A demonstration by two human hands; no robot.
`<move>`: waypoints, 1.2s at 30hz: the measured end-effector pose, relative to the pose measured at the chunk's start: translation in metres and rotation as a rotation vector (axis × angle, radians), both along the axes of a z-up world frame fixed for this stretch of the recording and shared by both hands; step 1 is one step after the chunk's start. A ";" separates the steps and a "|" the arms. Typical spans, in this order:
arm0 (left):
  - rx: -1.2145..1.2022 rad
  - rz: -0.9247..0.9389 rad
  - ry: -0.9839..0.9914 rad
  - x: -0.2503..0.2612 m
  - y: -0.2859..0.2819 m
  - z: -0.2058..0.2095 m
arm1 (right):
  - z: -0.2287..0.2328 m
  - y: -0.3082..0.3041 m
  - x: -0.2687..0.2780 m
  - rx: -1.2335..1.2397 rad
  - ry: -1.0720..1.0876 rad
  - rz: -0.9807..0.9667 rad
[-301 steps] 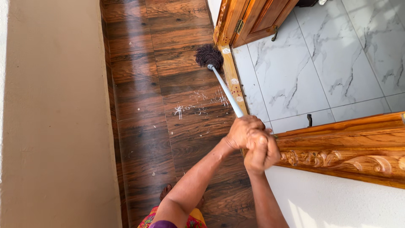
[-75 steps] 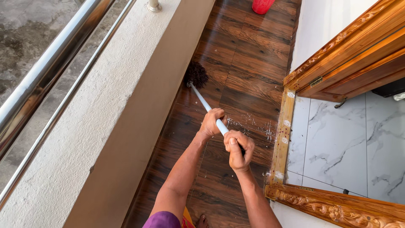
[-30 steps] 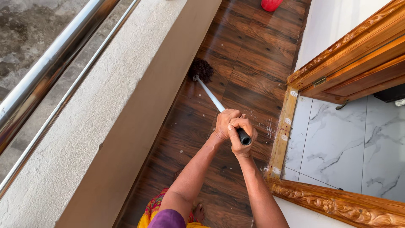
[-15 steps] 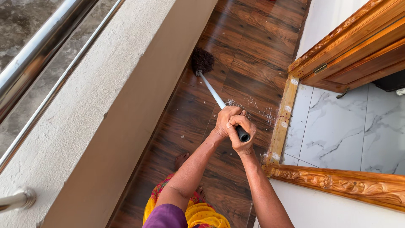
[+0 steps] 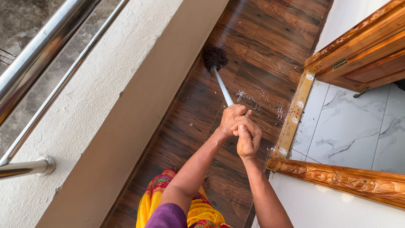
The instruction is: The person mops a wood-patterned floor using a wet mop and a red bucket. The person moves the mop back and forth across the surface, dipping it into the bucket, and cleaning the area near a doorway and a wall.
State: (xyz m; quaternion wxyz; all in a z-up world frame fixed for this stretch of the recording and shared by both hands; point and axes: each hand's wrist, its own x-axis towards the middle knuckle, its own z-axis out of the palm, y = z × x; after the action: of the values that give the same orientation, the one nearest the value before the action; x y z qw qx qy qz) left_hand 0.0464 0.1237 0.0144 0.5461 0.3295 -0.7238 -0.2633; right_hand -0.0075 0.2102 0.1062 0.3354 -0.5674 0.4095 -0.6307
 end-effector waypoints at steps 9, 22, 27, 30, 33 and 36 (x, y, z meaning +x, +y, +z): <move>0.053 -0.134 0.011 0.012 -0.034 -0.027 | -0.032 -0.033 0.006 0.020 0.113 -0.077; 0.004 -0.437 -0.051 0.039 0.011 0.070 | 0.087 0.012 0.011 -0.101 0.061 0.257; -0.321 -0.190 -0.029 0.045 -0.013 0.046 | 0.047 -0.018 0.048 -0.244 0.043 -0.056; -0.304 -0.154 -0.024 0.046 -0.023 0.028 | 0.030 -0.025 0.049 -0.204 0.127 -0.048; -0.190 -0.178 0.045 0.057 -0.024 0.016 | 0.015 -0.028 0.057 -0.177 0.220 -0.043; 0.011 -0.214 0.074 0.074 -0.015 0.007 | 0.000 -0.021 0.067 -0.118 0.305 -0.046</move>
State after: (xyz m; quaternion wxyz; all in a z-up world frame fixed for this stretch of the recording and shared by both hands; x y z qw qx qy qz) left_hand 0.1203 0.1091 0.0212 0.5394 0.2434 -0.7328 -0.3359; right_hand 0.0599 0.1893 0.1060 0.2211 -0.6657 0.4309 -0.5677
